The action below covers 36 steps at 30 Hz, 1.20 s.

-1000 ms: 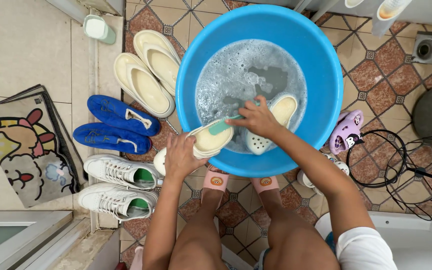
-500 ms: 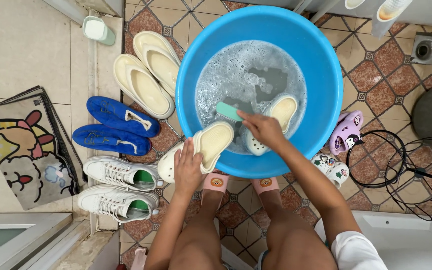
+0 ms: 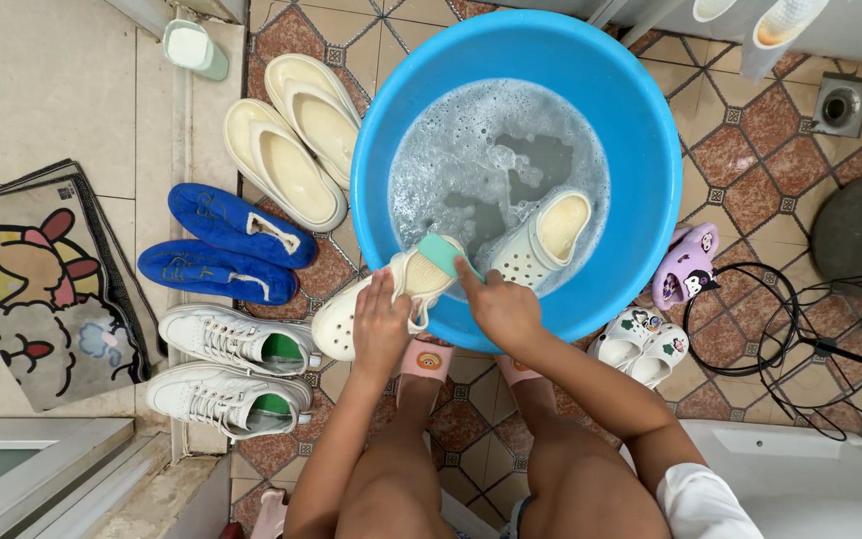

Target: The person cleans several pairs of clogs using a brush and soapy water in a blue basin, scrubbing the interior and exterior of the footwear.

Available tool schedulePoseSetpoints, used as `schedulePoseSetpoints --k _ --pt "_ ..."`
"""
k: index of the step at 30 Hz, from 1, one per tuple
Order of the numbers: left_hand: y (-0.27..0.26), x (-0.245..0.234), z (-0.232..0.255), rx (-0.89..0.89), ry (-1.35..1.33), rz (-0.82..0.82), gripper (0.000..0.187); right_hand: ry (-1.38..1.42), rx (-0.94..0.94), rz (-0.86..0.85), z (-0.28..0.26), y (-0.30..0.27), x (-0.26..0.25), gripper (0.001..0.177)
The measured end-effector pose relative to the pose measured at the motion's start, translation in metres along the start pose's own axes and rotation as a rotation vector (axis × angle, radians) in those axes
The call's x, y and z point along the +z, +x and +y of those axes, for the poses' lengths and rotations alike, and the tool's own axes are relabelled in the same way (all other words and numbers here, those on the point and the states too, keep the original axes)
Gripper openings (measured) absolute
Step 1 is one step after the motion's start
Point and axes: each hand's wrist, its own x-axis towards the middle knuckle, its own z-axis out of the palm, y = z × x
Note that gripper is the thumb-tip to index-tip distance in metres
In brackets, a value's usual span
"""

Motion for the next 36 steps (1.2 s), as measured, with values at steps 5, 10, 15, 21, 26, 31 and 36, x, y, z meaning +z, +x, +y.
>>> schedulePoseSetpoints --k 5,10,15,21,26,31,36 --pt "0.009 -0.001 0.005 0.009 0.033 0.005 0.028 -0.008 0.044 0.141 0.025 0.05 0.037 0.045" --pt "0.011 -0.005 0.002 -0.008 0.0 0.042 0.036 0.258 0.141 0.221 0.054 0.029 0.024 0.042" --pt "0.008 -0.006 -0.002 -0.016 -0.011 0.026 0.038 0.271 0.047 0.121 0.04 0.003 0.03 0.044" --pt "0.009 -0.005 -0.002 -0.054 -0.01 0.014 0.041 0.237 0.221 0.294 0.056 0.011 0.044 0.04" --pt "0.019 -0.018 0.005 -0.08 0.031 -0.068 0.052 0.253 -0.042 0.237 0.052 0.002 0.016 0.037" --pt "0.038 -0.027 0.009 -0.049 0.031 -0.143 0.064 0.001 -0.247 0.135 0.081 0.047 -0.003 0.034" --pt "0.036 -0.031 0.004 -0.026 -0.036 -0.112 0.061 0.348 -0.466 0.081 0.048 0.056 0.029 0.031"
